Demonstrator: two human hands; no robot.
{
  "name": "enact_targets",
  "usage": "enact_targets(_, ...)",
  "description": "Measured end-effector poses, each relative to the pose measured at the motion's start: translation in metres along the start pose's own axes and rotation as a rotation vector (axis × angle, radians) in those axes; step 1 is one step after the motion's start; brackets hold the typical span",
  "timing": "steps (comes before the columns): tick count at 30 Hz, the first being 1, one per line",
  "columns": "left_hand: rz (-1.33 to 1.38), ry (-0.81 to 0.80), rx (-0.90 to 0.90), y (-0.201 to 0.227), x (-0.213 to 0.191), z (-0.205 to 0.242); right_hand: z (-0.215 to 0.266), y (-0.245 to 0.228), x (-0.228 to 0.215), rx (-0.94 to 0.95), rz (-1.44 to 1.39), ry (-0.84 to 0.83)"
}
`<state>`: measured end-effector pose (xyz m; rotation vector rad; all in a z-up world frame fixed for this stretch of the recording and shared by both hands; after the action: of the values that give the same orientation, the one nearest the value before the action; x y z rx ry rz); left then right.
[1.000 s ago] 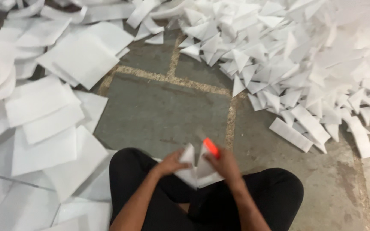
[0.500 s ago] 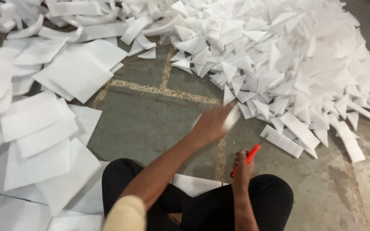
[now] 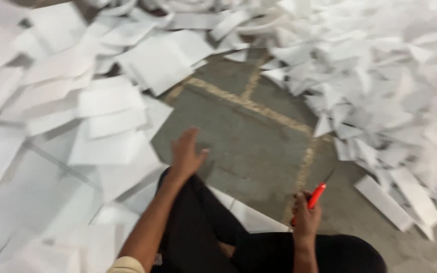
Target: The person sits on the floor and repeatedly cuts square white foam sheets into smaller pieces using a red utility knife. The cut pieces are discarded to the side, and the person continues the process with new sheets from a nearby pile.
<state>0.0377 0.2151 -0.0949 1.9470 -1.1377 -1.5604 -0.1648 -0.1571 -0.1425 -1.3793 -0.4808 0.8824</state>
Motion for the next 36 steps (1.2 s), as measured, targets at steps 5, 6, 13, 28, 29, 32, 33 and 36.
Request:
enact_targets(5,-0.322,-0.413,-0.584,-0.128,-0.109,0.078,0.0,-0.002,0.029,0.039,0.083,-0.095)
enact_targets(6,-0.365,-0.537,-0.707,-0.139,-0.121,0.096,0.003,-0.005,0.035,0.014,0.078,-0.125)
enact_targets(13,-0.513,-0.319,-0.558,-0.128,-0.123,0.106,0.019,-0.016,0.059,0.047,0.297,-0.199)
enact_targets(28,-0.029,-0.565,1.015,0.151,0.012,0.081,-0.039,-0.064,-0.018,-0.385,0.723,0.007)
enact_targets(29,0.054,-0.514,1.089,0.155,0.013,0.081,-0.041,-0.053,-0.023,-0.083,0.612,0.009)
enact_targets(32,0.046,-0.392,0.968,0.148,0.023,0.061,-0.04,-0.036,-0.029,0.074,0.24,0.088)
enact_targets(33,-0.102,-0.29,0.926,0.144,0.027,0.052,-0.036,-0.036,-0.032,0.005,0.126,0.122)
enact_targets(36,0.332,-0.274,0.254,0.127,0.037,0.034,-0.021,-0.038,-0.025,0.034,0.239,0.145)
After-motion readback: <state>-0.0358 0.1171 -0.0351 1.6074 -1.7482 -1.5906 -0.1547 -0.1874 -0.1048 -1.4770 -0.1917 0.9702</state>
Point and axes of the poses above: each hand's wrist, its own z-axis away from the middle knuckle, its own x-axis out of the palm, y = z × x, the point moved 3 cm from there along -z, towards the middle knuckle, and after that the axes turned 14 degrees about z, right-handed, at the moved point
